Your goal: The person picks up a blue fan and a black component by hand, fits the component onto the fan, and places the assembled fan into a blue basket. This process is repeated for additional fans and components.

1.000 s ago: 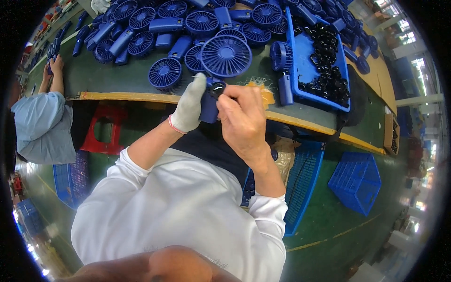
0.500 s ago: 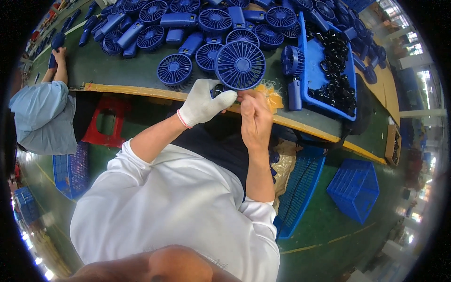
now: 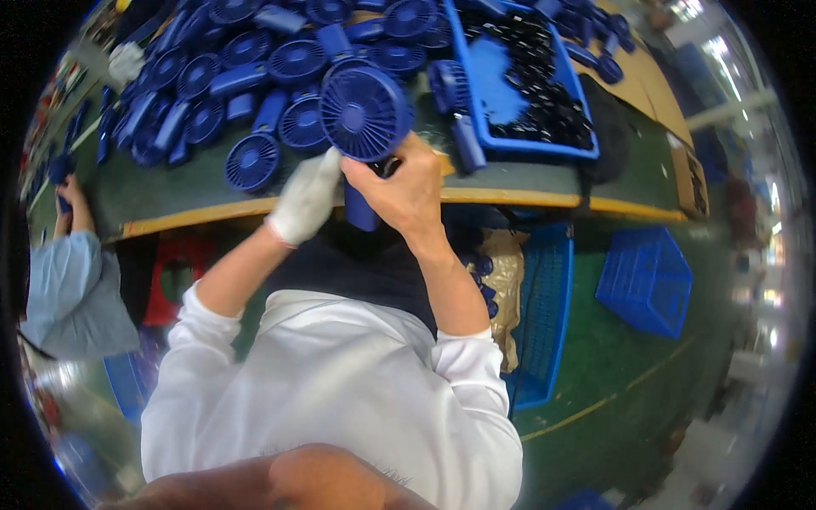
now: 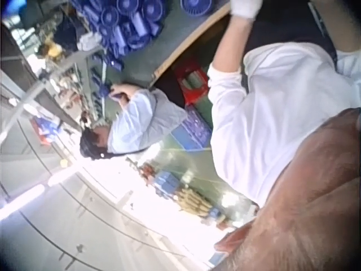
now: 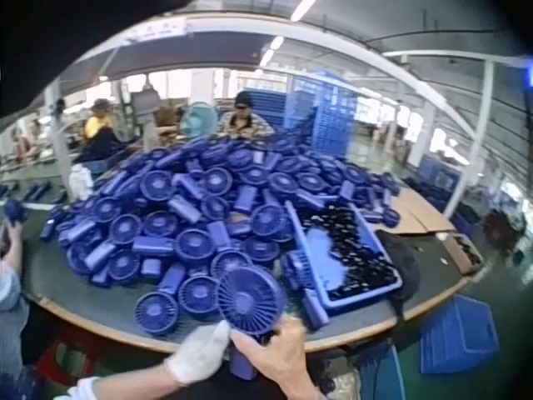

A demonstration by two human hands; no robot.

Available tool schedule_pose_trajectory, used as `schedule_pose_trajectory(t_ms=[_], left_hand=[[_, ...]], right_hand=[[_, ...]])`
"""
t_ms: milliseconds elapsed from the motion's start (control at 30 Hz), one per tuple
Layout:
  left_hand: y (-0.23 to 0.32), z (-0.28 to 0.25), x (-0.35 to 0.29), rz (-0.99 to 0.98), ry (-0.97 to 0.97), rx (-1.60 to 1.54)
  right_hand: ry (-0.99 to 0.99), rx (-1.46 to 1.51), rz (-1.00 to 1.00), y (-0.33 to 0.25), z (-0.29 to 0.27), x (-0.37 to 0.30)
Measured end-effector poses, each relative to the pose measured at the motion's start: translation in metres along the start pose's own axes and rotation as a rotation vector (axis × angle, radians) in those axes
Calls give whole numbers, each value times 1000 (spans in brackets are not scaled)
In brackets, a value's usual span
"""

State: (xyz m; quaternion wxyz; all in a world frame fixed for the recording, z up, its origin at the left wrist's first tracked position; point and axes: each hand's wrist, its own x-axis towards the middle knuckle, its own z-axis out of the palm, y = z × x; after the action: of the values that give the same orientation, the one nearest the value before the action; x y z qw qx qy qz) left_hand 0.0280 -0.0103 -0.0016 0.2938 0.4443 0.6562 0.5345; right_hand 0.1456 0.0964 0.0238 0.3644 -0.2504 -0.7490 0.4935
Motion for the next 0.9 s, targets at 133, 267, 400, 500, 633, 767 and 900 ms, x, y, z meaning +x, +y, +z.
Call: schedule_pose_trajectory(t_ms=[133,267,400,500,633,767,900], left_hand=[[14,-66,47,481,416,759],[-1,-153,102,463,339,1389],[-2,-174,119,159,50,1413],[13,-172,125,-7,-138,1363],[36,-160,108,110,-12,1178],[56,-123,57,230,9,942],[41,-50,15,517,-166,998]], right_hand=[[-3,-676,-90,11,-29,23],[-12,-1105,-185,34,-31,44],[3,-1177,-323,35,-42,56],[163,-1083,-232,29,-76,83],[180,-1152,-299,87,-132,147],[-70,-1476,-180,109,-134,182],[-184,-1600,-314,121,-141,196]])
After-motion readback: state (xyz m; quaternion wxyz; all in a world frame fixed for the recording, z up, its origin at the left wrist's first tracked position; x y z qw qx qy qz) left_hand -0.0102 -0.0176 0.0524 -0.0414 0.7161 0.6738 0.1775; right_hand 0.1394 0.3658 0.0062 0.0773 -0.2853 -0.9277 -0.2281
